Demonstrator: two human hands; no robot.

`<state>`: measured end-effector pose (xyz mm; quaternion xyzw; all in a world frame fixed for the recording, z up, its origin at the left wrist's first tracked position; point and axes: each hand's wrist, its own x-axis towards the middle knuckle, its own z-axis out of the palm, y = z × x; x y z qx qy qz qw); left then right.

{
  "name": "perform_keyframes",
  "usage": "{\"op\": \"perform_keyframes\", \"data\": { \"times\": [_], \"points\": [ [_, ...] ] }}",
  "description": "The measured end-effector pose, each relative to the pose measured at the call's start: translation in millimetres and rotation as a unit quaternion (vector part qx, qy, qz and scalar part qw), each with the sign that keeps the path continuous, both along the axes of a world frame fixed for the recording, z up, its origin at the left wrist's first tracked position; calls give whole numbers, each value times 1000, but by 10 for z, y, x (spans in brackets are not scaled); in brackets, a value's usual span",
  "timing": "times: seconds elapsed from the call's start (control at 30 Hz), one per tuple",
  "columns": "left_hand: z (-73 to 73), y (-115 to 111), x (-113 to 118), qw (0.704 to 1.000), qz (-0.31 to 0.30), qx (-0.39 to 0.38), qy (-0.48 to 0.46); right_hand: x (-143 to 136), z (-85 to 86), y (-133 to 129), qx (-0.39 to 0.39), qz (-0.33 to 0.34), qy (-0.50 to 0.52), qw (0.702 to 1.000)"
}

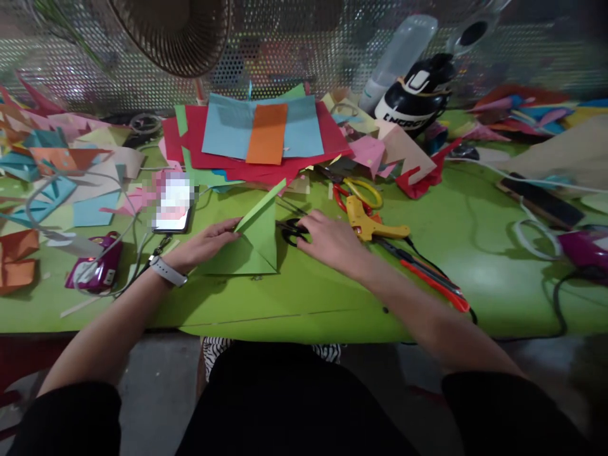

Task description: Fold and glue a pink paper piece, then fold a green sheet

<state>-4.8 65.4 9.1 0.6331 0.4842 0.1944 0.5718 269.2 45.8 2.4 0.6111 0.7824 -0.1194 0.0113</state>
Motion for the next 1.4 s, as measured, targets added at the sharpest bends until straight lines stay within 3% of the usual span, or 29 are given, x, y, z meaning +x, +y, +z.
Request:
{"op": "perform_keyframes", "data": {
  "times": [0.17, 0.3, 0.4, 0.47, 0.57, 0.67, 0.73, 0.8, 0.93, 1.2, 1.4],
  "points": [
    [13, -30, -26, 998, -31, 44, 26, 53, 83, 1, -29, -15, -12, 999],
    [-57, -39, -64, 997, -72, 21, -22, 118, 96, 3, -37, -32, -12, 999],
    [-99, -37, -72, 997, -59, 6, -55, 210, 120, -14, -47, -60, 11, 997],
    [-84, -41, -68, 998, -40, 17, -43, 323, 172, -34, -78, -119, 77, 987],
    [-28, -51, -49, 999, -16, 30, 3, 502, 295, -92, -129, -210, 289, 925],
    [-2, -51, -25, 1000, 7, 24, 3, 514, 391, -197, -198, -183, 492, 828],
    [-14, -45, -17, 1000, 21, 17, -12, 397, 398, -276, -309, -156, 528, 776],
    [-34, -37, -22, 999, 32, 20, -22, 238, 358, -338, -388, -148, 515, 750],
    [-41, -30, -54, 998, 51, 33, 0, 49, 258, -359, -441, -150, 460, 756],
    [-39, -30, -118, 997, 72, 40, -5, 157, 224, -298, -449, -157, 409, 779],
    [-40, -53, -91, 994, 93, 41, -32, 116, 216, -296, -466, -144, 411, 770]
  ]
}}
